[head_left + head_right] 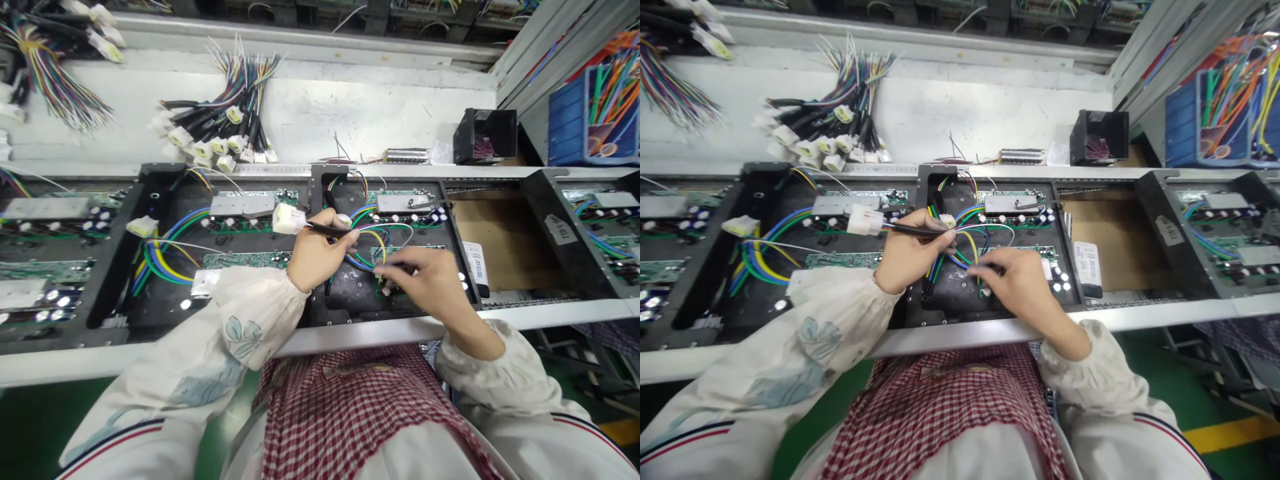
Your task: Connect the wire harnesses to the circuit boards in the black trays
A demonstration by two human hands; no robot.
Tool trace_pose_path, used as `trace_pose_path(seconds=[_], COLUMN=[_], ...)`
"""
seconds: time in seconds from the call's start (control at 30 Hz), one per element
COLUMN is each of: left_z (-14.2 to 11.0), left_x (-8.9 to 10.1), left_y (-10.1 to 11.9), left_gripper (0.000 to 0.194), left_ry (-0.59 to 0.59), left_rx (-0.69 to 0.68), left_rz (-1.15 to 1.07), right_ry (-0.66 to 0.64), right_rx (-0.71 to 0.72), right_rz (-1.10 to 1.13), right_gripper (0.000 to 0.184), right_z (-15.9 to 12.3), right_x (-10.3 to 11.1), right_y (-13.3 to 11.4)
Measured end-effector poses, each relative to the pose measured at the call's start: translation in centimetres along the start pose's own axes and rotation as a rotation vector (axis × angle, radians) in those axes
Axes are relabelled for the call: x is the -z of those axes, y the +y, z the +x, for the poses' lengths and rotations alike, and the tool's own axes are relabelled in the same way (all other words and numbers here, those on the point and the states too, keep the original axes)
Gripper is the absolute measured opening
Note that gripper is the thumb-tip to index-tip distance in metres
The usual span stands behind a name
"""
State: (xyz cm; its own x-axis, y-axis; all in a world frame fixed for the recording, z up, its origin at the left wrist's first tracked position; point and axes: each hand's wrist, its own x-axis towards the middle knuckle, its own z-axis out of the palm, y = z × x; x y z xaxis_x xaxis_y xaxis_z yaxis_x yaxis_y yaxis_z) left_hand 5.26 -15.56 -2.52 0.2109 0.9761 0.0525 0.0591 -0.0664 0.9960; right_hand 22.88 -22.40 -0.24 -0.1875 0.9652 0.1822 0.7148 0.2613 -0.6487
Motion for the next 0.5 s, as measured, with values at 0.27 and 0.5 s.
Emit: trace_pose_path(seconds=[0.27,0.5], left_z=[0.0,0.0], left_x=[0.3,0.4], left_y=[-0.2,0.2], left_gripper=[0.02,0.018], left_ry=[-0.057,-0.089], left_rx=[-0.085,-0.05], left_rz=[0.248,0.262], right_ry=[0.354,0.234], right_rx=[0.099,0.048], right_rz=[-0.136,-0.193], right_gripper=[0.008,0.008], right_z=[1.4,1.4], right_x=[-2.1,-2.3], right_y=[2.2,2.5])
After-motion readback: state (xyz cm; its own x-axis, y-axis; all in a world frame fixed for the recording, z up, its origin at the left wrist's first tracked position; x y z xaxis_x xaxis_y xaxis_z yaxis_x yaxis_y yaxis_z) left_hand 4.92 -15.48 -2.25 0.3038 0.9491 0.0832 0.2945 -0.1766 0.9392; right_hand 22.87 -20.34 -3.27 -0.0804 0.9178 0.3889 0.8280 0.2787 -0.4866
